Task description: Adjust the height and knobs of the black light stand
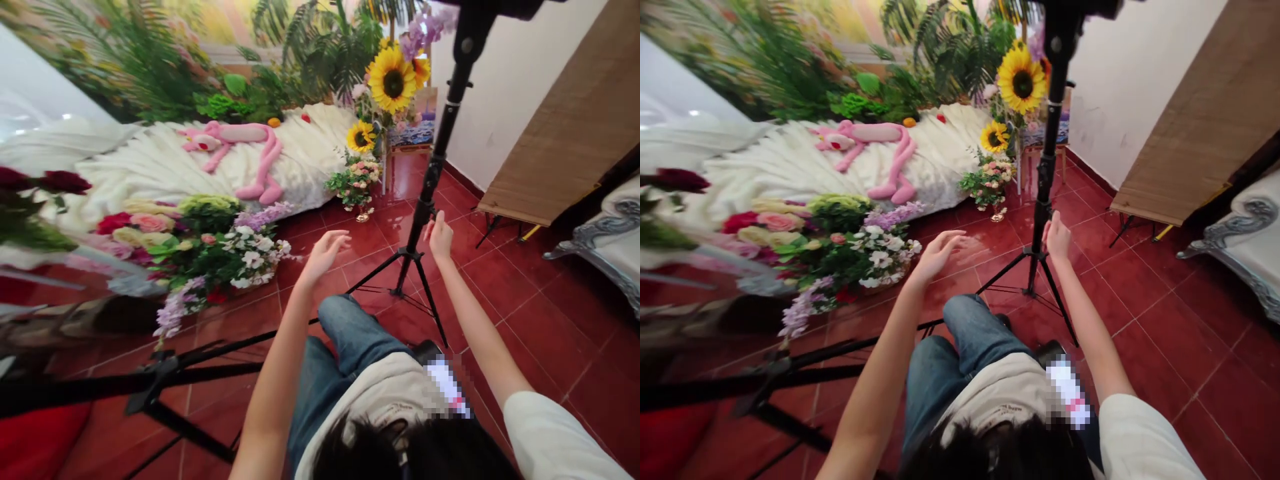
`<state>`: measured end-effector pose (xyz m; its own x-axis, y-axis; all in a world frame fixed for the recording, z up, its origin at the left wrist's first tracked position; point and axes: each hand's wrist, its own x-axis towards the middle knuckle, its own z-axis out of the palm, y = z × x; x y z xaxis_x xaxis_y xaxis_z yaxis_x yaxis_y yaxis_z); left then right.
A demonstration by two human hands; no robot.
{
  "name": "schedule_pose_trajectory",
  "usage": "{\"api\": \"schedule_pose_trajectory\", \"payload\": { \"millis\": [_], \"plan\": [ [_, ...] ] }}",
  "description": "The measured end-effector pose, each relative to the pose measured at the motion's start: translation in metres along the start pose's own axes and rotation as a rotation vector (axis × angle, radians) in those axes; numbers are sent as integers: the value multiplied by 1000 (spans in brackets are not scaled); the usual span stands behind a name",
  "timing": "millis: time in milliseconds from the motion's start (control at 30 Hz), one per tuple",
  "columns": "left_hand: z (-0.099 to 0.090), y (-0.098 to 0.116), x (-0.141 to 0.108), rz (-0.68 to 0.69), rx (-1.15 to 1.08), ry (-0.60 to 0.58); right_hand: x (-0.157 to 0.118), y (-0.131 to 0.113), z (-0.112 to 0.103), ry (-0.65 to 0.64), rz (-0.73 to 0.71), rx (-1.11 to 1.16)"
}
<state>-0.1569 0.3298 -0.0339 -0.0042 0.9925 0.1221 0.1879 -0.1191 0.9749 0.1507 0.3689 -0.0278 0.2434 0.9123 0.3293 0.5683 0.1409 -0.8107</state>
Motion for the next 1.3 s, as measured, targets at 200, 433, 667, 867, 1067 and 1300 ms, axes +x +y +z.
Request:
{"api": "schedule_pose_trajectory", "payload": {
  "millis": [200, 433, 667, 867, 1067, 1300],
  "plan": [
    [-139, -25, -101, -143, -24, 497, -64, -13, 90, -430, -32, 145],
    [-245, -11, -215, -66, 94, 1149, -138, -105, 203, -878, -306, 170],
    [-298, -4, -265, 17, 375, 1399, -209, -227, 271, -1159, -596, 144],
    [-303, -20, -246, -56, 436, 1203, -247, -352, 317, -1150, -818, 61],
    [-295, -21, -246, -121, 504, 1225, -254, -421, 349, -1183, -802, -151],
    [-292, -22, -247, -131, 525, 1244, -253, -448, 391, -1276, -692, -184]
  ]
}}
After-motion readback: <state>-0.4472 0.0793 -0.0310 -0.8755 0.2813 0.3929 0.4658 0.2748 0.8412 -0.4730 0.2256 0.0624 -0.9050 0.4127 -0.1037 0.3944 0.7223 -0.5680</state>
